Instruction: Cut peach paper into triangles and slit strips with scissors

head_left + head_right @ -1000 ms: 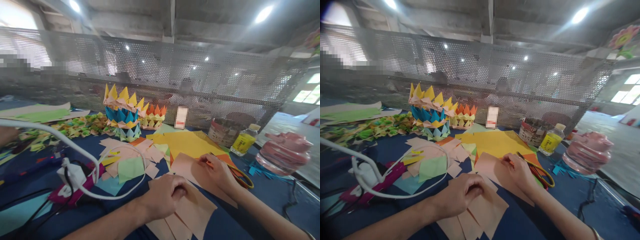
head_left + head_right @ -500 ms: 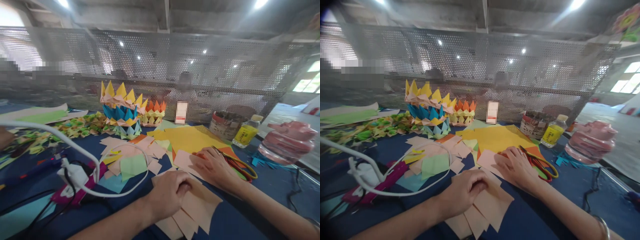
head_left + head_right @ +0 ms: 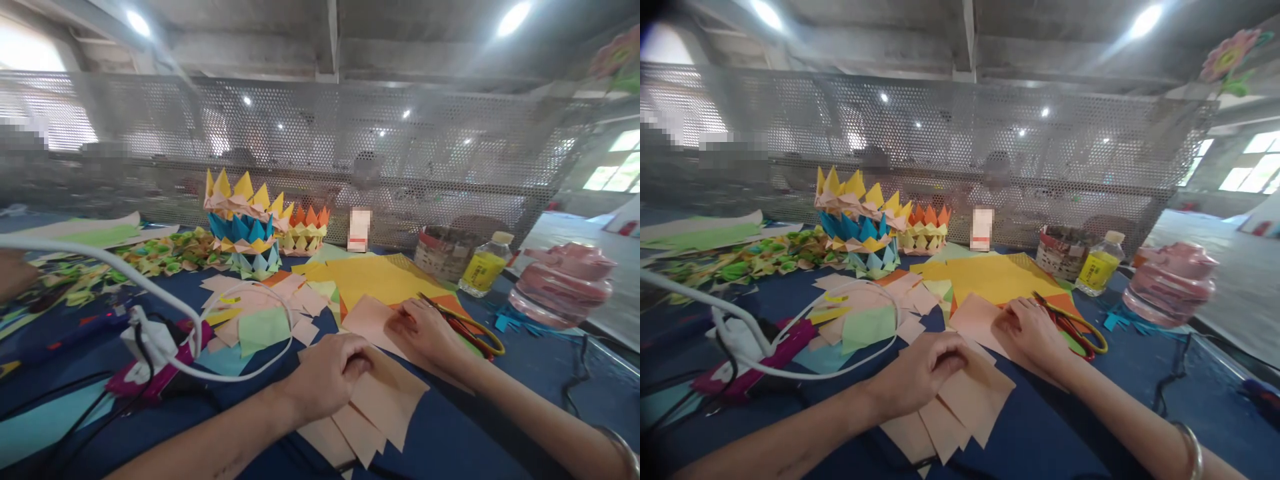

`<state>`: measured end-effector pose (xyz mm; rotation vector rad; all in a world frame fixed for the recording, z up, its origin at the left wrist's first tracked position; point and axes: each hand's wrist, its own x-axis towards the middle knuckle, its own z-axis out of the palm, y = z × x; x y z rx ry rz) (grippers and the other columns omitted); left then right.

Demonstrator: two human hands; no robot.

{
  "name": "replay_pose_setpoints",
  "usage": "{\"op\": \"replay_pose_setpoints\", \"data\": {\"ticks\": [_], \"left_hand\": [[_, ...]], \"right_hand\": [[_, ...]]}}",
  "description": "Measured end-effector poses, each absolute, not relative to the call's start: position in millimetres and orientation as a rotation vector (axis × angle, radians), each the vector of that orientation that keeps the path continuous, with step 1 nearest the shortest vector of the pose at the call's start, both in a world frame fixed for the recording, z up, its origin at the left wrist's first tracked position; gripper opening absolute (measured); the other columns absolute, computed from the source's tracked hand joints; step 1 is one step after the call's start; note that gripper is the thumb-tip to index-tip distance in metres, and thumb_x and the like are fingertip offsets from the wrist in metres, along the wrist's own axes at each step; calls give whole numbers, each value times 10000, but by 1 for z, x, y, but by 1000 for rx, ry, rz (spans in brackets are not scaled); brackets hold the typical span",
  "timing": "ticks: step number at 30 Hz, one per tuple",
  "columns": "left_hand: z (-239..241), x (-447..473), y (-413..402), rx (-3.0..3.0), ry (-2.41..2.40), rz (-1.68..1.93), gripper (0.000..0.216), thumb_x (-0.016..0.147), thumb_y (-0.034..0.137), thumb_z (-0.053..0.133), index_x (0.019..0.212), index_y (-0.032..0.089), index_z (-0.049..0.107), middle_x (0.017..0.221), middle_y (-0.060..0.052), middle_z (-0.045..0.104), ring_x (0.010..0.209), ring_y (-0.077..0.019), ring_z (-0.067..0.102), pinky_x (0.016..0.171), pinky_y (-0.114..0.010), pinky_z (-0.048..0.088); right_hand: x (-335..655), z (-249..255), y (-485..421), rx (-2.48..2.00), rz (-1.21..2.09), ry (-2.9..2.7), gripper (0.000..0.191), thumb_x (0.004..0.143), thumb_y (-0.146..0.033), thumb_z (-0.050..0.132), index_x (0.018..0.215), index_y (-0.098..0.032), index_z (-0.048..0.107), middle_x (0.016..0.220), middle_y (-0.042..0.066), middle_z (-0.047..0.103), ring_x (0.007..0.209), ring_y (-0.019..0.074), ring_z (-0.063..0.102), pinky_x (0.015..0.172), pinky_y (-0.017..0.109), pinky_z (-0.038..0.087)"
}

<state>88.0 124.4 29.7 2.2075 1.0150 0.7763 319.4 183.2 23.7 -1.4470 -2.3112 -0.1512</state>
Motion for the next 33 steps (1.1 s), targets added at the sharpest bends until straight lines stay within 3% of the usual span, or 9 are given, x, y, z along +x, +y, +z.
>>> {"op": "replay_pose_setpoints", "data": {"ticks": [8, 15, 24, 28, 33], "left_hand": [[32, 87, 126, 2199, 1018, 792, 141, 803, 146, 462, 723, 171, 575, 739, -23, 621, 708, -151, 569, 655, -237, 391], [32, 88, 125, 2243, 975, 897, 182, 831, 113, 431, 741, 174, 578, 784, -38, 600, 768, -159, 567, 688, -249, 412], [25, 86, 131, 2190, 1016, 1139, 183, 837, 58, 403, 829, 170, 548, 1133, -91, 512, 1099, -175, 499, 953, -304, 392], [19, 85, 136, 2174, 1067, 1220, 193, 839, 54, 390, 888, 172, 534, 1152, -94, 513, 1101, -172, 499, 948, -306, 400], [21, 84, 137, 2183, 1105, 1221, 171, 835, 55, 404, 768, 181, 499, 1118, -91, 522, 1071, -179, 518, 910, -307, 421]], "right_hand": [[324, 25, 180, -1439, 19, -2143, 159, 763, -311, 570, 666, -216, 654, 686, 11, 658, 674, 191, 594, 612, 292, 440], [326, 25, 182, -1240, 12, -2179, 266, 769, -162, 400, 814, -208, 658, 805, 68, 698, 768, 220, 626, 699, 355, 494], [317, 26, 170, -1302, -33, -2277, 238, 875, -203, 353, 947, -200, 580, 947, 104, 666, 886, 242, 609, 794, 401, 484], [315, 27, 166, -1307, -28, -2319, 255, 911, -218, 341, 969, -219, 589, 983, 102, 667, 918, 252, 607, 807, 415, 478], [311, 32, 162, -1303, -20, -2338, 248, 931, -271, 357, 1025, -233, 583, 1041, 77, 658, 967, 246, 590, 843, 412, 468]]}}
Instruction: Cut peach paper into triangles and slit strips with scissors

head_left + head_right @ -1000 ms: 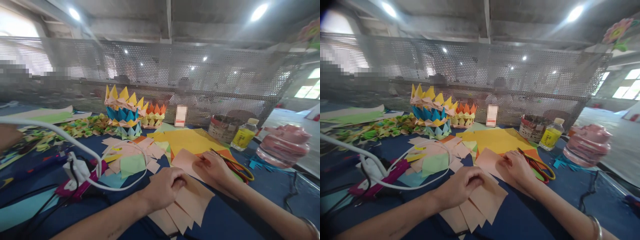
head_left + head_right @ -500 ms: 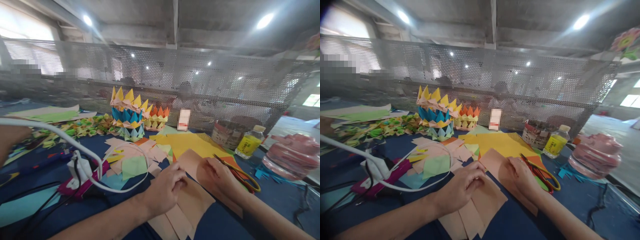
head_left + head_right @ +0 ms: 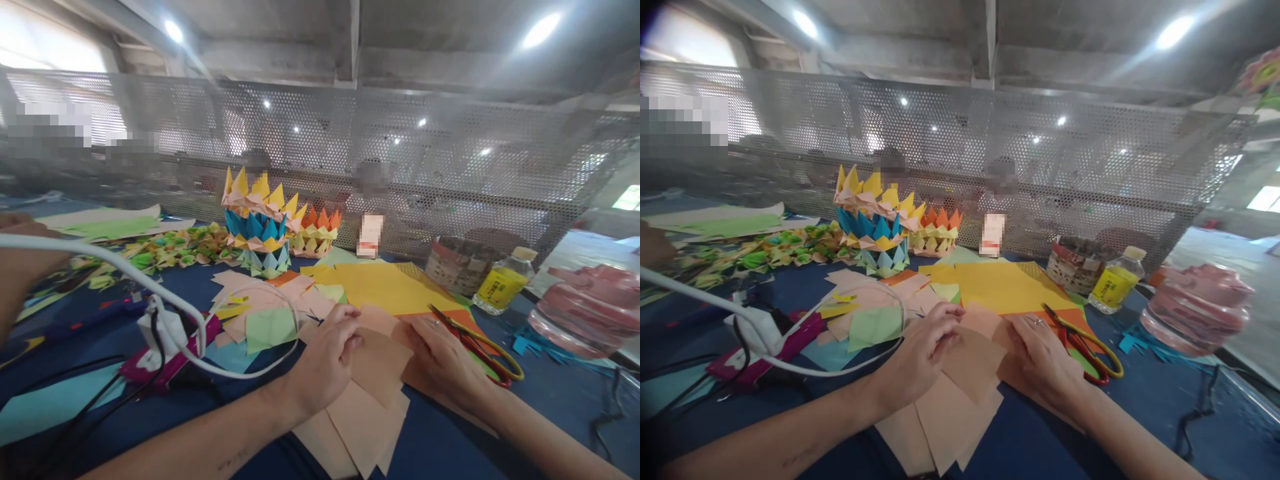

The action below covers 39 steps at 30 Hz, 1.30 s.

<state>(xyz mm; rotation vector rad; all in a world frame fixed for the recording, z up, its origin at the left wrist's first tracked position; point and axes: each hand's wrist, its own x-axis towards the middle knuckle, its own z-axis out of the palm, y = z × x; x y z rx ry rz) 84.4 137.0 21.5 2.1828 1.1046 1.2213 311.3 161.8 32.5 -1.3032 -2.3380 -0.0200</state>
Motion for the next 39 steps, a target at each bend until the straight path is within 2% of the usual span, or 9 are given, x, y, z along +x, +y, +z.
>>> {"op": "replay_pose_setpoints", "data": {"ticks": [11, 20, 23, 25, 27, 29, 32, 35, 39], "left_hand": [[20, 84, 140, 2198, 1098, 1317, 159, 812, 48, 458, 749, 167, 542, 1051, -86, 563, 954, -166, 565, 830, -278, 446], [25, 84, 139, 2124, 1016, 1274, 218, 791, 49, 468, 790, 171, 649, 761, -15, 622, 733, -130, 571, 683, -231, 426], [24, 84, 138, 2012, 1083, 1281, 269, 794, 96, 500, 1005, 204, 627, 749, -1, 624, 693, -128, 564, 672, -241, 432], [23, 84, 138, 1955, 1111, 1288, 450, 777, 105, 527, 1213, 215, 505, 756, 4, 624, 698, -134, 570, 682, -252, 442], [23, 83, 138, 1931, 1119, 1291, 568, 759, 96, 539, 1301, 209, 409, 758, 4, 625, 717, -140, 579, 691, -257, 451], [22, 83, 139, 1909, 1127, 1290, 521, 750, 96, 544, 1254, 204, 465, 761, -2, 632, 710, -140, 584, 679, -253, 456], [21, 83, 142, 1856, 1124, 1258, 278, 753, 111, 535, 1006, 186, 622, 775, -15, 658, 682, -135, 596, 632, -232, 455], [22, 83, 143, 1832, 1135, 1260, 155, 752, 128, 537, 851, 170, 648, 772, -22, 666, 708, -145, 610, 631, -224, 453], [22, 83, 143, 1813, 1154, 1245, 122, 751, 155, 543, 813, 169, 647, 728, -16, 652, 674, -143, 597, 579, -213, 435]], "right_hand": [[308, 39, 157, -1160, -175, -2393, 255, 928, -235, 333, 919, -204, 586, 874, 81, 650, 827, 225, 580, 732, 379, 473], [311, 39, 156, -960, -282, -2427, 291, 923, -186, 334, 1074, -197, 583, 926, 84, 659, 871, 222, 575, 759, 371, 473], [312, 40, 154, -996, -299, -2421, 332, 927, -186, 343, 1203, -193, 526, 1024, 89, 630, 949, 216, 553, 811, 367, 465], [313, 41, 151, -1050, -326, -2377, 355, 939, -214, 345, 1268, -202, 480, 1115, 95, 587, 1040, 221, 518, 873, 380, 439], [314, 42, 149, -1084, -354, -2328, 359, 947, -255, 344, 1280, -209, 468, 1178, 100, 552, 1108, 231, 482, 915, 397, 410], [315, 43, 146, -1093, -367, -2310, 356, 948, -296, 347, 1269, -205, 471, 1203, 103, 543, 1132, 239, 470, 929, 407, 391], [314, 45, 144, -1082, -382, -2351, 371, 931, -374, 393, 1251, -205, 472, 1149, 97, 592, 1092, 250, 500, 919, 426, 371], [310, 47, 142, -1084, -431, -2346, 338, 912, -406, 444, 1171, -204, 524, 1018, 81, 651, 984, 245, 552, 886, 417, 358], [301, 49, 137, -1058, -477, -2294, 231, 922, -360, 445, 933, -193, 604, 802, 49, 657, 804, 209, 565, 809, 364, 358]]}}
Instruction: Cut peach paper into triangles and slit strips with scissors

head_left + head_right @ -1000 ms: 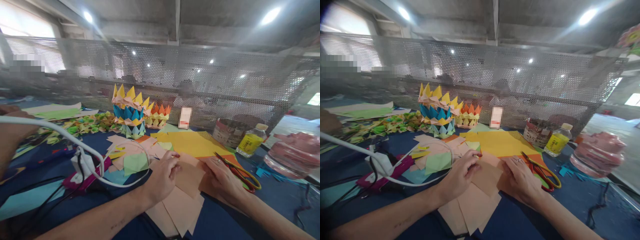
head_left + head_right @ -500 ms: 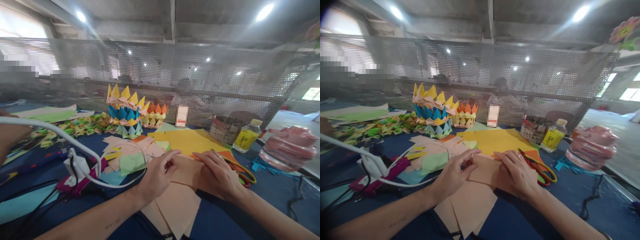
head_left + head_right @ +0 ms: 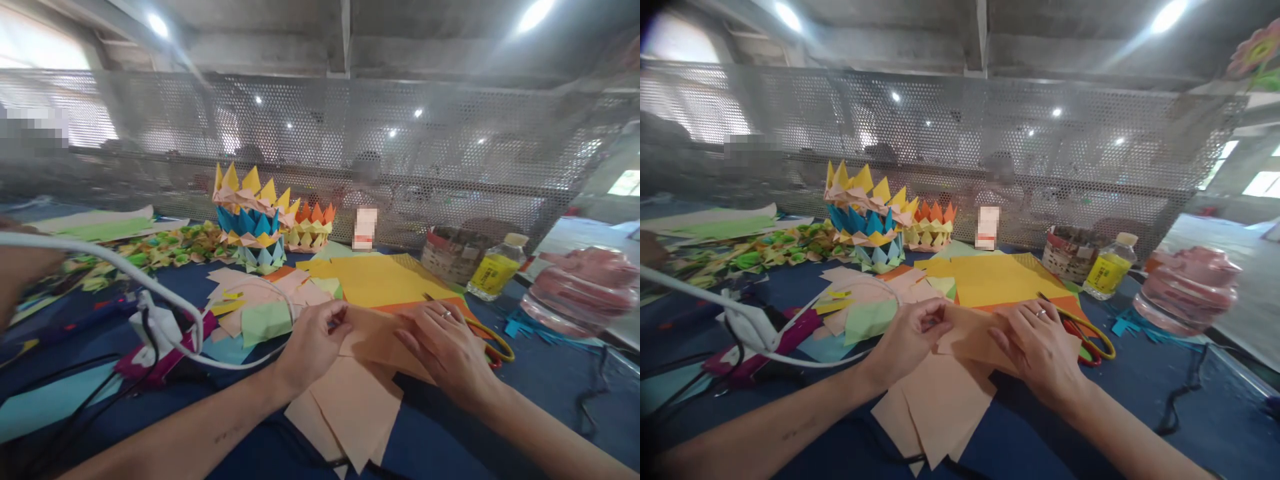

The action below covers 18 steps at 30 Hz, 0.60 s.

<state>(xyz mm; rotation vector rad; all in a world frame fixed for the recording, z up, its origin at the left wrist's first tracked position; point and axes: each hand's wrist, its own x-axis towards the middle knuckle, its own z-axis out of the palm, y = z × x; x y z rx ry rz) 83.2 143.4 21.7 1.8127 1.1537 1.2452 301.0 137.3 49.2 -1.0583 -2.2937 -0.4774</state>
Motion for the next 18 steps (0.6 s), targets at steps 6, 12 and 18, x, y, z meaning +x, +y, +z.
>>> {"op": "replay_pose_setpoints", "data": {"ticks": [6, 12, 18], "left_hand": [[18, 83, 146, 1744, 1097, 1194, 97, 761, 227, 552, 750, 163, 625, 663, -5, 620, 597, -126, 552, 523, -209, 392], [16, 84, 153, 1639, 1055, 1185, 241, 776, 356, 549, 653, 153, 591, 569, 18, 545, 545, -108, 489, 517, -216, 353], [15, 85, 151, 1538, 1029, 1101, 318, 789, 427, 528, 658, 143, 589, 530, 19, 519, 493, -98, 453, 474, -212, 336]], "right_hand": [[298, 50, 132, -1013, -445, -2267, 224, 931, -274, 436, 785, -193, 585, 703, 22, 610, 719, 177, 516, 770, 337, 345], [302, 47, 137, -1104, -381, -2263, 223, 925, -323, 443, 816, -186, 583, 742, 40, 616, 779, 201, 533, 783, 354, 370], [301, 45, 138, -1226, -338, -2187, 259, 927, -340, 407, 780, -219, 582, 757, 34, 634, 791, 208, 568, 740, 348, 407]]}}
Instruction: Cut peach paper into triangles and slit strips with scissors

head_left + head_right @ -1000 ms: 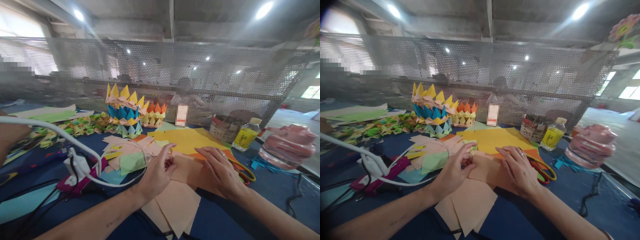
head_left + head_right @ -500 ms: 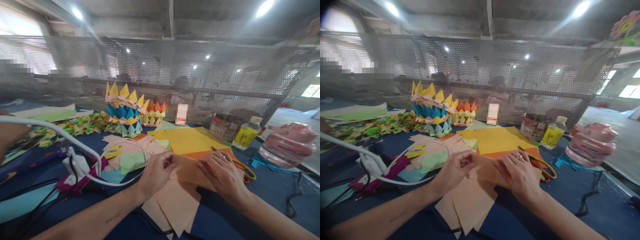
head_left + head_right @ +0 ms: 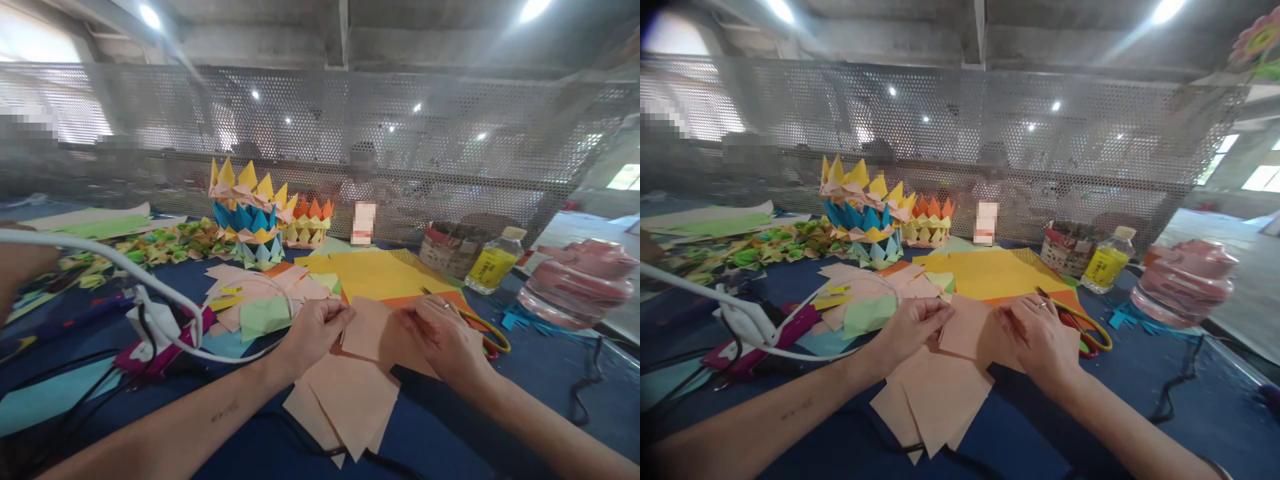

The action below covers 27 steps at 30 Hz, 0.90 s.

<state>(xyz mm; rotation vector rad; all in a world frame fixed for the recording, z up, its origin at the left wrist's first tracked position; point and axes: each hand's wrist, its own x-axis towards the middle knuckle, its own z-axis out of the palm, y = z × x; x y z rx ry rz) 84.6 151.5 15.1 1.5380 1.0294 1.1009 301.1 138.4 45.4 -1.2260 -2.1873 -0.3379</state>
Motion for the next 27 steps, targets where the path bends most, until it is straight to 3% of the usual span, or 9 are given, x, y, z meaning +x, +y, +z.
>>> {"op": "replay_pose_setpoints", "data": {"ticks": [8, 27], "left_hand": [[12, 84, 150, 1551, 976, 1078, 349, 823, 436, 488, 646, 145, 563, 573, 7, 526, 540, -105, 483, 531, -220, 394], [11, 84, 150, 1616, 1026, 1087, 379, 843, 467, 448, 622, 162, 490, 553, 28, 485, 498, -91, 438, 467, -208, 326]], "right_hand": [[299, 44, 139, -1323, -271, -2143, 259, 909, -379, 423, 785, -235, 599, 773, 28, 654, 802, 213, 593, 693, 343, 447], [298, 43, 138, -1390, -196, -2107, 234, 887, -369, 454, 783, -238, 618, 809, 33, 647, 800, 215, 592, 665, 328, 468]]}}
